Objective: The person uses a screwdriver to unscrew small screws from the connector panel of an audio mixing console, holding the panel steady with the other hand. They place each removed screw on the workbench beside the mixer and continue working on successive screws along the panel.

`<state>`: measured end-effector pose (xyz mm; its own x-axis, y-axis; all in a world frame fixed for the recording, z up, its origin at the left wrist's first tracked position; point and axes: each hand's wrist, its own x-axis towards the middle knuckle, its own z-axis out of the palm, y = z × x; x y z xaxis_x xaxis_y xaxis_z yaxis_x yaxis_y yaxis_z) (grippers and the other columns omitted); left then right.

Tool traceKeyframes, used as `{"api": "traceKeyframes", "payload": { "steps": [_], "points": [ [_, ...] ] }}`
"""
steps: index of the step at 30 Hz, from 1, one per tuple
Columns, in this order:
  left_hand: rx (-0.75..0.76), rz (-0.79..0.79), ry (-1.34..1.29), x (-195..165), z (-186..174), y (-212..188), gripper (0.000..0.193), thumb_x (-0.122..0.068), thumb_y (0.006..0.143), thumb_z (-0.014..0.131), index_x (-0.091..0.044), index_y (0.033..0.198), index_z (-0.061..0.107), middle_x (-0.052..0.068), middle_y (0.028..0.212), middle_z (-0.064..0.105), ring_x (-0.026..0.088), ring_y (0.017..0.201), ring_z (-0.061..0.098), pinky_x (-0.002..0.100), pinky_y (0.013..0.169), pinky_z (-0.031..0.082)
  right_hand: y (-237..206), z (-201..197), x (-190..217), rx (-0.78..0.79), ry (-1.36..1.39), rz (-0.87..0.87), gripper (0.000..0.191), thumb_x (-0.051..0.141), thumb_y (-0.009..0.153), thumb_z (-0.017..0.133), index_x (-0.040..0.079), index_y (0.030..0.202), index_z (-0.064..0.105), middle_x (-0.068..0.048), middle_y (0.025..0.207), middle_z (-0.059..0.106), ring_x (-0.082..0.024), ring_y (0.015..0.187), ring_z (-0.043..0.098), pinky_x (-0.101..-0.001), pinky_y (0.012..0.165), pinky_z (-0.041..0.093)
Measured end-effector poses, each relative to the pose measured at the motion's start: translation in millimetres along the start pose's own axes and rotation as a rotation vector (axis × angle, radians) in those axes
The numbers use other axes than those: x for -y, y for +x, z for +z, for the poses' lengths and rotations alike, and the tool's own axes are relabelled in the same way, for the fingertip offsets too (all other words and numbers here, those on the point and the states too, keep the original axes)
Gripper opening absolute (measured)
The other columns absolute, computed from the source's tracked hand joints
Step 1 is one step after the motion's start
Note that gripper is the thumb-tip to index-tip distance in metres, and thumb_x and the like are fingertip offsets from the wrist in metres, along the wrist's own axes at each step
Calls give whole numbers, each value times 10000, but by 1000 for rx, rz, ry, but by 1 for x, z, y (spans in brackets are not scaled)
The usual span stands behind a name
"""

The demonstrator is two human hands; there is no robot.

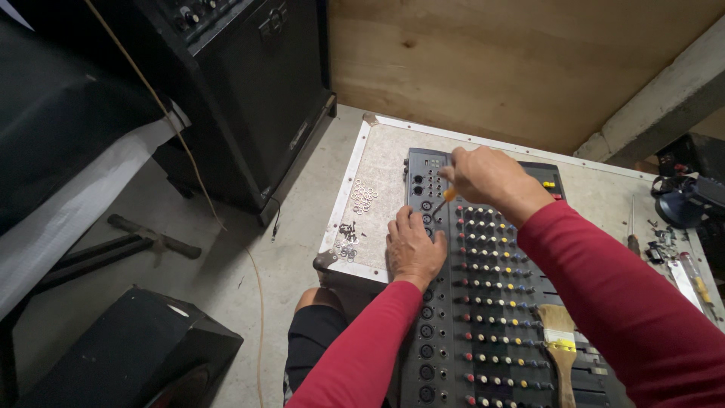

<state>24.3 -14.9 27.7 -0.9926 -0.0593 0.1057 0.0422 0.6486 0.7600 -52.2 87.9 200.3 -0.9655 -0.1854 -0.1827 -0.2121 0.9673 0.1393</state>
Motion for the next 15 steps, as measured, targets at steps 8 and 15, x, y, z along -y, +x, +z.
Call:
{"api": "traceKeyframes", "payload": {
  "steps": [8,15],
  "points": [
    [-41,27,10,3,5,0,541,-334,819,713,-20,1238,573,122,1405,456,361,1246,454,510,1034,410,9,8,-2,77,12,11,338,379,964,653,73,992,793,-228,914,752,-402,910,729,-486,825,580],
    [-34,22,15,0,1,1,546,-338,824,714,-19,1245,575,118,1419,451,360,1265,448,505,1044,406,9,12,-5,4,125,-12,174,210,881,701,105,970,807,-207,931,759,-386,910,737,-471,820,584]
  ]
}}
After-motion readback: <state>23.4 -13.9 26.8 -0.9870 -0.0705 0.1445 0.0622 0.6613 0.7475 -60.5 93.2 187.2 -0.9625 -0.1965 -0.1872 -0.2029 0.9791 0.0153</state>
